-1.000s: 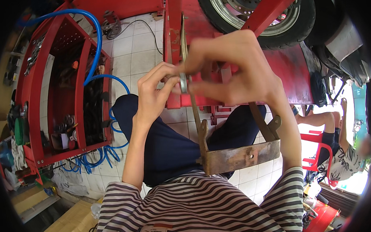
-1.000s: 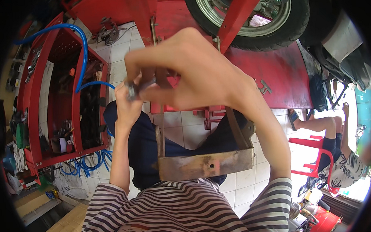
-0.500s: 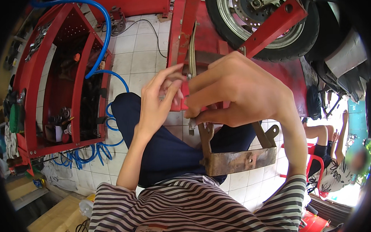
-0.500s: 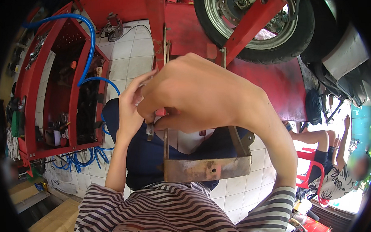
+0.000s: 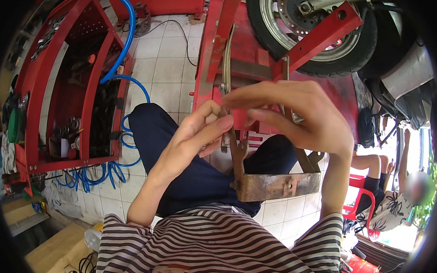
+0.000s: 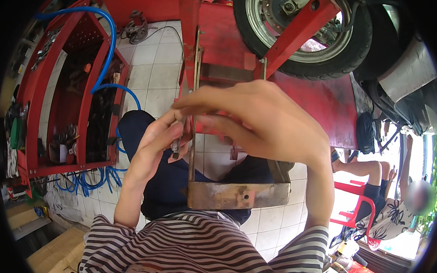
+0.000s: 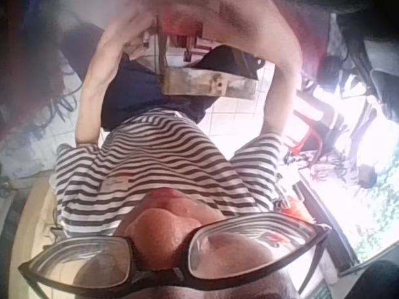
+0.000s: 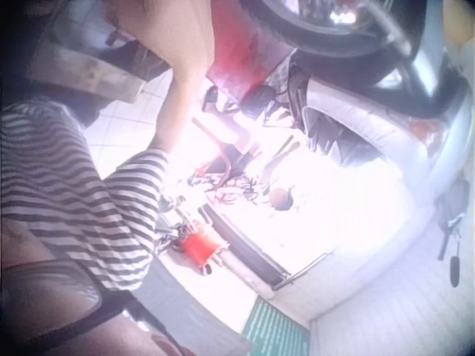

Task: The person uses a wrench to tighten and loosen bolts on a metal bracket while holding it by hand.

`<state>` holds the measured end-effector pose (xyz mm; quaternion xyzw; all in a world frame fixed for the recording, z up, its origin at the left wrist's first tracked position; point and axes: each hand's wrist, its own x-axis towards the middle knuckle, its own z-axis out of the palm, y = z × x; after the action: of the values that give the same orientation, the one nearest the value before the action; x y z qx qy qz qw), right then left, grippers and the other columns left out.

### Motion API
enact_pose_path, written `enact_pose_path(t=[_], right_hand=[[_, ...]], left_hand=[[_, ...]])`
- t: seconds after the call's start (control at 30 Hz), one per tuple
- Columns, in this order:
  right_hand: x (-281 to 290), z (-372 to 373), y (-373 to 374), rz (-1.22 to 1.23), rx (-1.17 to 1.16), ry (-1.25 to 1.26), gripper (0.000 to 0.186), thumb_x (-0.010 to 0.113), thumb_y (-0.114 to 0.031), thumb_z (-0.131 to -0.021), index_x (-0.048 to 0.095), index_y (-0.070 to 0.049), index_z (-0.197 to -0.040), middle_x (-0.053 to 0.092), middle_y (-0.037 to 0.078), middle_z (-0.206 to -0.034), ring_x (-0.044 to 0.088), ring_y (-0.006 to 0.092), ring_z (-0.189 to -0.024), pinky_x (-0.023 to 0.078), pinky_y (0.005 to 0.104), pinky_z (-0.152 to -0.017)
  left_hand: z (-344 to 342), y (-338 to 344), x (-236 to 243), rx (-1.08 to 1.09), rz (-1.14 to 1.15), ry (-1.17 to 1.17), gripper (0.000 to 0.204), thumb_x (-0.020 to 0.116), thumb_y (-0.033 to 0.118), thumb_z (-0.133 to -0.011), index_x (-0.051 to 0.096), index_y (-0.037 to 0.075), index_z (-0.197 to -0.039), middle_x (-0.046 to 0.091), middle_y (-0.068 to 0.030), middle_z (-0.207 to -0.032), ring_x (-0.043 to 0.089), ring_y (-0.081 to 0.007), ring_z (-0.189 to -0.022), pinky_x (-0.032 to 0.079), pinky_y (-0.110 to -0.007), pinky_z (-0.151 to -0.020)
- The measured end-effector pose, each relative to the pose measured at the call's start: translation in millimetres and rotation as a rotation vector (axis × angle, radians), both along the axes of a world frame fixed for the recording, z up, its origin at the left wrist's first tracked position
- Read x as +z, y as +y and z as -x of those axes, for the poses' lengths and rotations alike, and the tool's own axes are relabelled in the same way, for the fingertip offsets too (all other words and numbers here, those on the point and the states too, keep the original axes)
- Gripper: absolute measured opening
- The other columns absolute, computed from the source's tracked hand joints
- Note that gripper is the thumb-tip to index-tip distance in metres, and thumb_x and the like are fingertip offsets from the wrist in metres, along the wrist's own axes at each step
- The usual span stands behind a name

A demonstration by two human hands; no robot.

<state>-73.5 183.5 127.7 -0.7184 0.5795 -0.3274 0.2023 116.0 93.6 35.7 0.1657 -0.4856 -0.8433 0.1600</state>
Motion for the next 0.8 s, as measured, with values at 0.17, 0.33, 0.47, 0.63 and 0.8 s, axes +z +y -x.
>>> enact_pose_path(t=[0.17,0.33,0.47,0.63,0.8], right_hand=[[-3,3,54,0.315,-0.207,-0.172,0.029,0.073,0.001,-0.074,0.068,0.002,-0.102,0.074,0.015,-0.082,0.066,0.0205,-0.066,0.048,0.0328,-0.062],[-44,-19,98,0.588,-0.489,-0.356,0.023,0.065,-0.023,-0.095,0.055,-0.003,-0.094,0.07,0.015,-0.071,0.058,0.0202,-0.065,0.043,0.0362,-0.072],[-72,-32,114,0.618,-0.618,-0.351,0.028,0.05,-0.033,-0.103,0.051,-0.006,-0.095,0.069,0.013,-0.074,0.059,0.0236,-0.076,0.043,0.0405,-0.075],[-90,-40,114,0.682,-0.577,-0.393,0.04,0.032,-0.043,-0.107,0.046,-0.01,-0.089,0.06,0.009,-0.076,0.053,0.027,-0.093,0.039,0.0492,-0.092],[-91,-39,118,0.645,-0.534,-0.436,0.039,0.03,-0.042,-0.107,0.045,-0.012,-0.086,0.057,0.008,-0.075,0.049,0.0275,-0.1,0.034,0.0531,-0.1]], left_hand=[[0,-12,-4,-0.098,-0.076,0.004,0.023,0.059,0.021,-0.1,0.045,0.008,-0.087,0.033,0.0075,-0.063,0.032,-0.0017,-0.051,0.021,-0.021,-0.047],[-5,-6,-18,-0.119,-0.05,-0.005,0.018,0.058,0.017,-0.1,0.044,0.007,-0.093,0.034,0.0067,-0.067,0.034,-0.0025,-0.054,0.023,-0.021,-0.048],[-10,-1,-20,-0.108,-0.089,-0.012,0.013,0.055,0.014,-0.101,0.044,0.007,-0.102,0.038,0.0045,-0.072,0.037,-0.0038,-0.056,0.027,-0.021,-0.05],[-13,-5,-23,-0.172,-0.006,-0.01,0.011,0.051,0.013,-0.103,0.045,0.004,-0.106,0.054,-0.0022,-0.08,0.046,-0.0074,-0.057,0.036,-0.022,-0.052],[-19,-10,-17,-0.226,0.017,-0.043,0.013,0.048,0.013,-0.105,0.042,0.002,-0.108,0.064,-0.0104,-0.082,0.059,-0.0129,-0.056,0.043,-0.022,-0.051]])
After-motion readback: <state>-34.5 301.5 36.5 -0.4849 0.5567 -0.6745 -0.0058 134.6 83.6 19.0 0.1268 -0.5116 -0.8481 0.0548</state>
